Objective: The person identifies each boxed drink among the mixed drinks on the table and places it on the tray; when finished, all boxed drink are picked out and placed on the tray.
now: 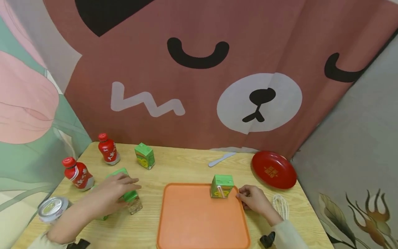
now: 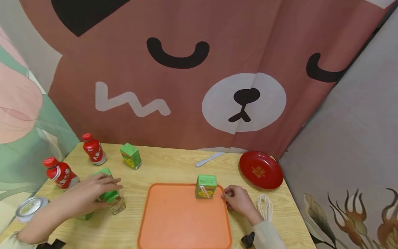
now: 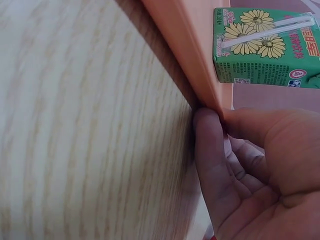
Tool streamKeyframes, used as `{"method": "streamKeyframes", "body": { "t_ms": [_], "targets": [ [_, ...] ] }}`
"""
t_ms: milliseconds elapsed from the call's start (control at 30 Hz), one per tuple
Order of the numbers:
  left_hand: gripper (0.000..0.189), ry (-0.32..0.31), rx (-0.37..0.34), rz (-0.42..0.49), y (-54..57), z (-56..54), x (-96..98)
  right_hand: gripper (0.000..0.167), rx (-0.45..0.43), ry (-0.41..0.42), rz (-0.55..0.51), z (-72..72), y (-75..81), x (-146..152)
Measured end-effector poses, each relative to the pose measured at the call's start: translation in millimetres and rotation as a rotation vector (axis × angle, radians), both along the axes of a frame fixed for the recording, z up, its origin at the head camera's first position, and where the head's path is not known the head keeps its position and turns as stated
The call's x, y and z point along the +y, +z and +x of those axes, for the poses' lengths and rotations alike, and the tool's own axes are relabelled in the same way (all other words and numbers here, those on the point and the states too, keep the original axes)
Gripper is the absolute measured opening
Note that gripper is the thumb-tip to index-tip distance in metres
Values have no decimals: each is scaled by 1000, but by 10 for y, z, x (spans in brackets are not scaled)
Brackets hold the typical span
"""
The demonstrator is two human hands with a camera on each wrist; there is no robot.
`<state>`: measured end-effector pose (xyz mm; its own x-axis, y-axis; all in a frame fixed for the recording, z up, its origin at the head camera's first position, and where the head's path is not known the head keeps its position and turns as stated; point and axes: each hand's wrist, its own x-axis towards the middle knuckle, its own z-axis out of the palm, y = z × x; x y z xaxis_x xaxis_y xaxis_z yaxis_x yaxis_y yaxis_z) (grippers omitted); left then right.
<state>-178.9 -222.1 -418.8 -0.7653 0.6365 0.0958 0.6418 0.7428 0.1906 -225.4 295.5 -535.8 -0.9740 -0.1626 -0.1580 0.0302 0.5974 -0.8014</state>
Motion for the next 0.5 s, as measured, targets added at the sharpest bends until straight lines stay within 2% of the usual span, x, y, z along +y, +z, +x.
{"method": "streamKeyframes", "body": {
  "t_ms": [100, 167, 300, 367, 433, 500],
  "targets": [
    [38, -21, 2, -19, -19, -37, -19, 21, 7, 11, -12, 17, -5, 14],
    [34, -5, 35, -22, -53, -66, 22, 20, 13, 6, -12, 29, -2, 20],
    [39, 117, 163, -5, -172, -93, 185, 18, 24, -22, -4, 38, 17, 0],
    [44, 194, 201, 30, -241, -96, 284, 17, 23, -34, 3, 38, 19, -8],
    [45, 258, 199, 73, -291, -89, 357, 17, 22, -38, 8, 33, 9, -13],
    [44, 306, 157, 114, -315, -69, 395, 18, 18, -38, 6, 31, 0, -17]
  ]
}}
